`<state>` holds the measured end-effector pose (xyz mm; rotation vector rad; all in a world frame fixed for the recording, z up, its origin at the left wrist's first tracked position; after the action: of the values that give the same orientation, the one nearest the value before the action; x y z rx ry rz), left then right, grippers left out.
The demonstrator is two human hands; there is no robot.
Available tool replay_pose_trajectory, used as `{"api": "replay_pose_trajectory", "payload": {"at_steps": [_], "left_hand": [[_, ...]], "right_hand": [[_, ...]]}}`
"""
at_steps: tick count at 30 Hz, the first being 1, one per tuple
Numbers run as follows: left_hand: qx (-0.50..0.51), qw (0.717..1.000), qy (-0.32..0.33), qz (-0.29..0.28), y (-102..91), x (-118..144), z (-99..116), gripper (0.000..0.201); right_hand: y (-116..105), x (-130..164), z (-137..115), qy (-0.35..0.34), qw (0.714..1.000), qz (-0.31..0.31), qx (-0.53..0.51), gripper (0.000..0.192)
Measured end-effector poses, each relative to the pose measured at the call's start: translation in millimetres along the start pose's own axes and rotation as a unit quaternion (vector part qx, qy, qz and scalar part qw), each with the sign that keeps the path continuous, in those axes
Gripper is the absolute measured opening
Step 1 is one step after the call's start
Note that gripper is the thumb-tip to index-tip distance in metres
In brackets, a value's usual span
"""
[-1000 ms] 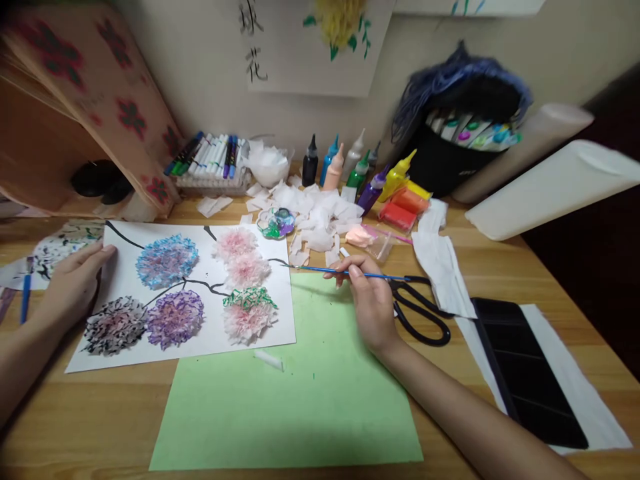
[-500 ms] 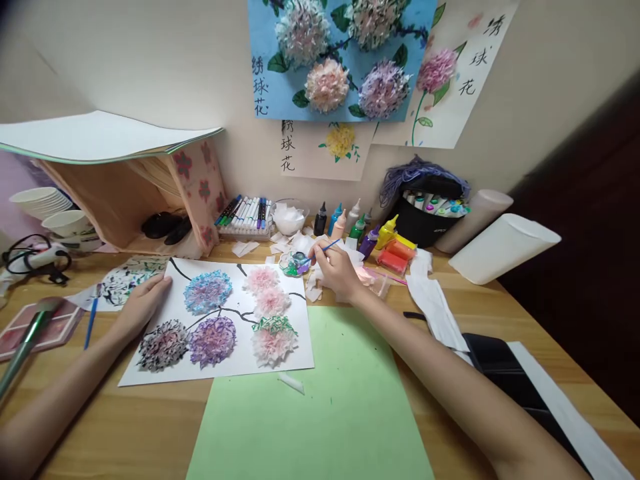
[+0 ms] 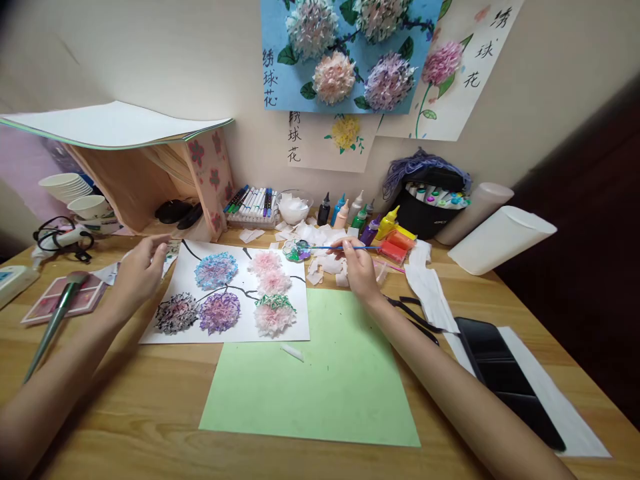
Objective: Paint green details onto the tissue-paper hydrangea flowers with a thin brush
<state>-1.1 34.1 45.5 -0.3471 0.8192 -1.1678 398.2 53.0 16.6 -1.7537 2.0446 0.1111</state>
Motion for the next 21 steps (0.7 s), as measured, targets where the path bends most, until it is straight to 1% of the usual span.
{"api": "replay_pose_trajectory", "payload": {"at_steps": [1,2,3,4,5,6,7,8,9,10,11,13,16,18,21], "left_hand": [[-0.01,0.999,0.026,0.023,-0.5,13.5,19.4,0.038],[-0.021,0.996,0.084,0.008,6.1,30.8,43.5,0.036],[-0.008,0.989,0.149,-0.026,17.7,51.7,68.5,0.034],[0.014,0.97,0.216,-0.107,36.2,75.8,93.0,0.035],[0.03,0.938,0.29,-0.189,56.6,102.3,115.8,0.037],[0.029,0.901,0.351,-0.254,76.6,127.8,134.1,0.041],[0.014,0.874,0.381,-0.301,95.9,148.5,146.3,0.047],[-0.005,0.861,0.392,-0.323,113.1,163.2,154.2,0.053],[-0.024,0.855,0.394,-0.337,128.5,173.4,159.1,0.058],[-0.041,0.853,0.381,-0.356,142.5,179.6,161.0,0.062],[-0.047,0.853,0.366,-0.369,153.7,183.1,161.9,0.067],[-0.048,0.852,0.346,-0.391,169.6,186.5,163.0,0.076],[-0.037,0.856,0.322,-0.403,180.7,188.1,164.9,0.08],[-0.026,0.862,0.304,-0.404,183.3,188.1,165.4,0.077],[-0.006,0.867,0.288,-0.407,184.5,186.9,164.2,0.074]], "right_hand": [[-2.6,6.3,1.8,0.013,1.0,0.003,-0.023,0.025],[-4.2,12.8,3.5,0.025,0.999,0.003,-0.041,0.023],[-5.1,19.2,5.1,0.037,0.998,0.001,-0.056,0.02],[-5.1,25.4,6.6,0.05,0.996,-0.001,-0.069,0.019],[-4.3,31.2,8.2,0.064,0.994,-0.004,-0.083,0.018],[-2.6,36.6,9.9,0.082,0.992,-0.007,-0.099,0.017],[-0.2,41.4,11.7,0.101,0.988,-0.011,-0.118,0.017],[2.6,45.6,13.7,0.122,0.983,-0.014,-0.138,0.018],[5.6,49.4,15.6,0.143,0.977,-0.018,-0.158,0.018],[8.3,52.6,17.6,0.163,0.971,-0.022,-0.176,0.019],[10.8,55.2,19.4,0.179,0.965,-0.028,-0.191,0.019],[14.0,58.7,22.2,0.198,0.955,-0.045,-0.215,0.018],[15.1,60.7,24.2,0.192,0.953,-0.086,-0.218,0.016],[14.2,61.1,24.9,0.178,0.957,-0.111,-0.199,0.02],[12.6,61.6,25.7,0.167,0.962,-0.125,-0.173,0.027]]}}
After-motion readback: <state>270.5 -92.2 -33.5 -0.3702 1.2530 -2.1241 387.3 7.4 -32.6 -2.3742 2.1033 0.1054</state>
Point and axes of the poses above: each hand's wrist, its own x-axis away from the middle knuckle, its own y-axis out of the palm, z = x × y, the point moved 5 cm from there along -x, towards the middle knuckle, and after that the axes turned 9 degrees about x, right-handed, at the moved point
